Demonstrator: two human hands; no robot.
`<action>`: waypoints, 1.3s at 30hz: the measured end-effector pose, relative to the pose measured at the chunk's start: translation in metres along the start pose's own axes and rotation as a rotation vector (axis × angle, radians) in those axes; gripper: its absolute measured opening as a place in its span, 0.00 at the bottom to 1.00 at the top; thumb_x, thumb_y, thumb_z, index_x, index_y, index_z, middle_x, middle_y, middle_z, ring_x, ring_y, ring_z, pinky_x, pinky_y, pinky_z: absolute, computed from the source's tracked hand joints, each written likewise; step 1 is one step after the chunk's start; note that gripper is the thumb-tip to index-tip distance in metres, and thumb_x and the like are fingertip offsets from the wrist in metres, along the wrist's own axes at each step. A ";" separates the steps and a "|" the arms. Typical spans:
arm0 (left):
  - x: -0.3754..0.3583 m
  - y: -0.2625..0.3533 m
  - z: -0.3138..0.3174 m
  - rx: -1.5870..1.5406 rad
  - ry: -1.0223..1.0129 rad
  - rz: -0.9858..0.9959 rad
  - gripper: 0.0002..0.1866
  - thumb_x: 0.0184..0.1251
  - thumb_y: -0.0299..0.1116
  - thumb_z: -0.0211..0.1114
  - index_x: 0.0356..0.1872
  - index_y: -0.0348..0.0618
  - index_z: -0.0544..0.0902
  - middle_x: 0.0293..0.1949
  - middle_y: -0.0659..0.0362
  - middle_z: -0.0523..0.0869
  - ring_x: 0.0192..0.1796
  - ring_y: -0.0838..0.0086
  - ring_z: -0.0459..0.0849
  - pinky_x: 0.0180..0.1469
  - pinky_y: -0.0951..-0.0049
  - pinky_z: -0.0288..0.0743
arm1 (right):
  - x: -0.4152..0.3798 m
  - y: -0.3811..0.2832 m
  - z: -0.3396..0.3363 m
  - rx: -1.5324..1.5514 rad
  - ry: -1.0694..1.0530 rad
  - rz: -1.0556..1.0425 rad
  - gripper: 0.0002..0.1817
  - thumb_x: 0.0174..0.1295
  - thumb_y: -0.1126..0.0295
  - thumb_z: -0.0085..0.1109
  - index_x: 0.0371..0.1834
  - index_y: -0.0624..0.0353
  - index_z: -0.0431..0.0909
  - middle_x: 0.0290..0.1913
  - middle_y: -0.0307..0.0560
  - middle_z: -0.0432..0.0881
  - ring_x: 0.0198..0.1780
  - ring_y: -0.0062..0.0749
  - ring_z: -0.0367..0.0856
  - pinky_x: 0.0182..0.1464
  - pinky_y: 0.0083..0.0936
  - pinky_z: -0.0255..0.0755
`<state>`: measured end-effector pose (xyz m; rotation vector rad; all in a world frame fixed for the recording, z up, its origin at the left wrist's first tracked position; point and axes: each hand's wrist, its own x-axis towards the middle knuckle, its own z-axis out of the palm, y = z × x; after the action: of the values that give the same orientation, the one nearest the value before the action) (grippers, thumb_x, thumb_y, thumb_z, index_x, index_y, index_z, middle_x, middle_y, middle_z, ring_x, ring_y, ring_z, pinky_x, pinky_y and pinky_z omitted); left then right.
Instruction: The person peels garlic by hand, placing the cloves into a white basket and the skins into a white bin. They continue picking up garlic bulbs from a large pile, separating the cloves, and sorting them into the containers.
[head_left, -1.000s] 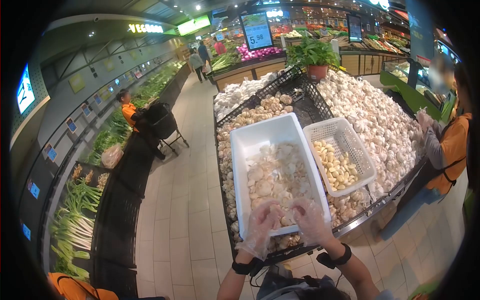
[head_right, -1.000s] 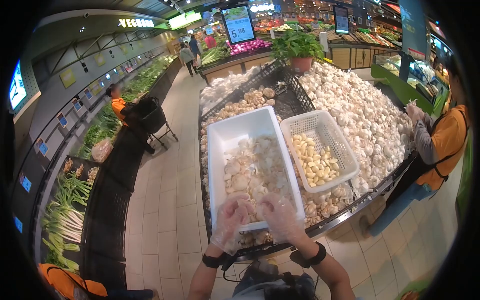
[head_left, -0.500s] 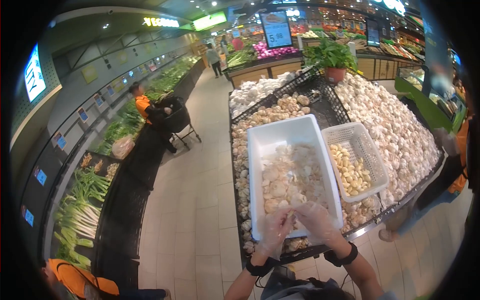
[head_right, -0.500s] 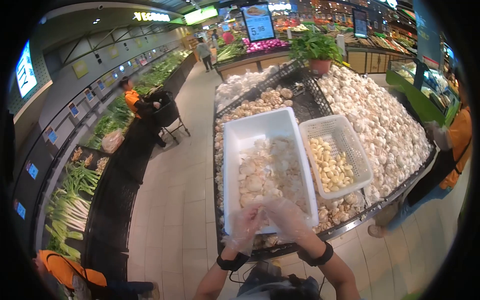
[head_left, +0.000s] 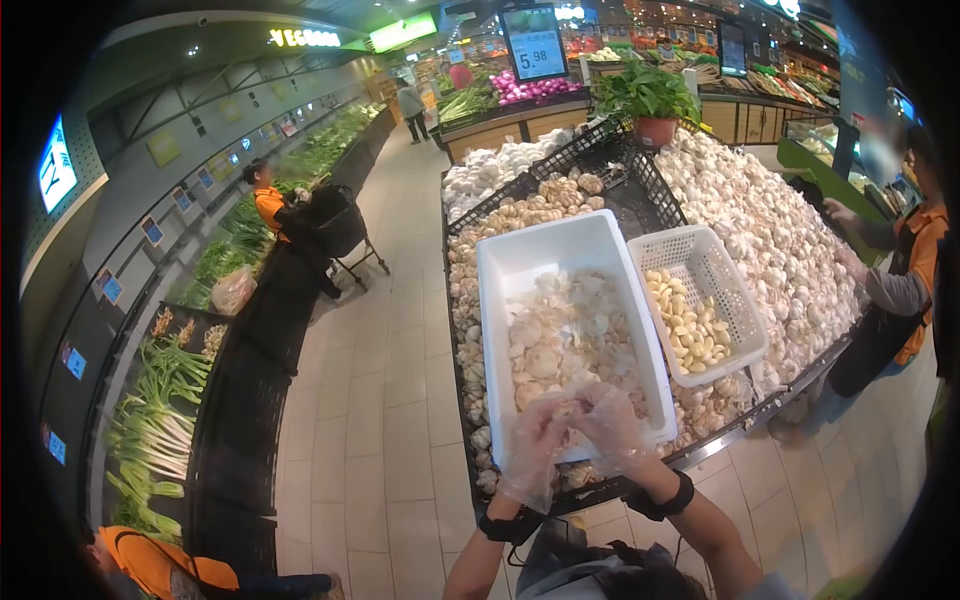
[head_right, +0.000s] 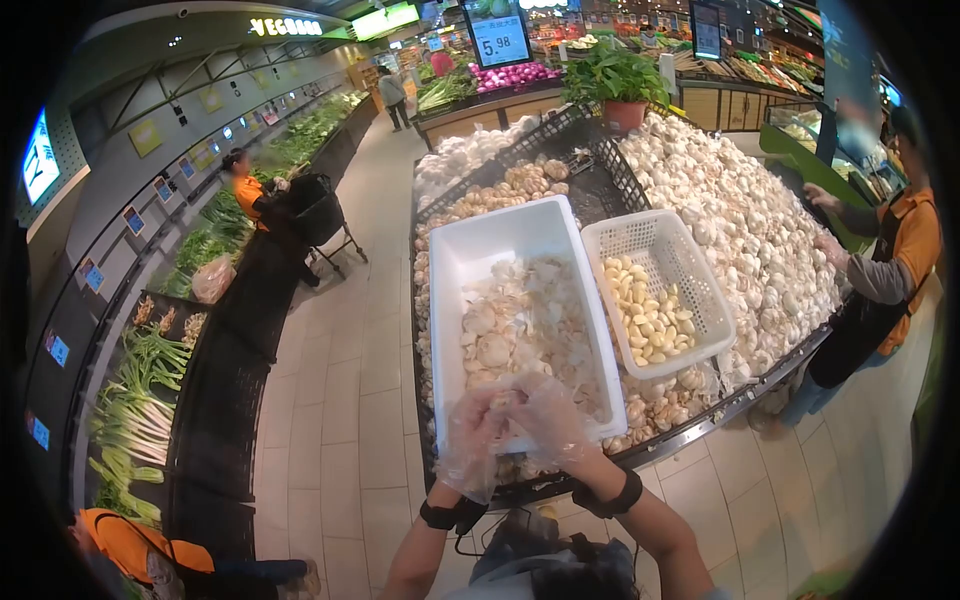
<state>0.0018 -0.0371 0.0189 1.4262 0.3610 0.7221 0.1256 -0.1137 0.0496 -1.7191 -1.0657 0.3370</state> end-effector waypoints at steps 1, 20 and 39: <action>0.000 0.006 0.000 -0.055 0.007 -0.049 0.14 0.74 0.33 0.57 0.56 0.40 0.73 0.42 0.62 0.82 0.35 0.83 0.75 0.38 0.82 0.73 | 0.001 0.000 0.002 -0.010 0.017 -0.013 0.06 0.53 0.71 0.59 0.27 0.63 0.78 0.27 0.55 0.78 0.31 0.48 0.78 0.33 0.37 0.71; 0.008 -0.003 -0.005 0.000 0.068 -0.071 0.15 0.71 0.26 0.59 0.56 0.38 0.76 0.41 0.62 0.79 0.37 0.83 0.74 0.39 0.82 0.71 | 0.000 -0.007 -0.029 -0.303 0.090 -0.467 0.13 0.56 0.70 0.62 0.45 0.47 0.79 0.37 0.45 0.80 0.42 0.43 0.79 0.41 0.36 0.74; 0.003 -0.003 0.003 0.564 0.101 0.418 0.19 0.55 0.12 0.59 0.48 0.38 0.80 0.45 0.50 0.84 0.47 0.55 0.82 0.50 0.65 0.77 | -0.003 -0.001 -0.021 -0.161 -0.101 -0.176 0.11 0.53 0.64 0.62 0.36 0.56 0.85 0.26 0.57 0.80 0.30 0.52 0.81 0.34 0.40 0.74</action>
<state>0.0060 -0.0374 0.0167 2.0369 0.3647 1.0896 0.1369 -0.1289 0.0585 -1.7488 -1.3388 0.2330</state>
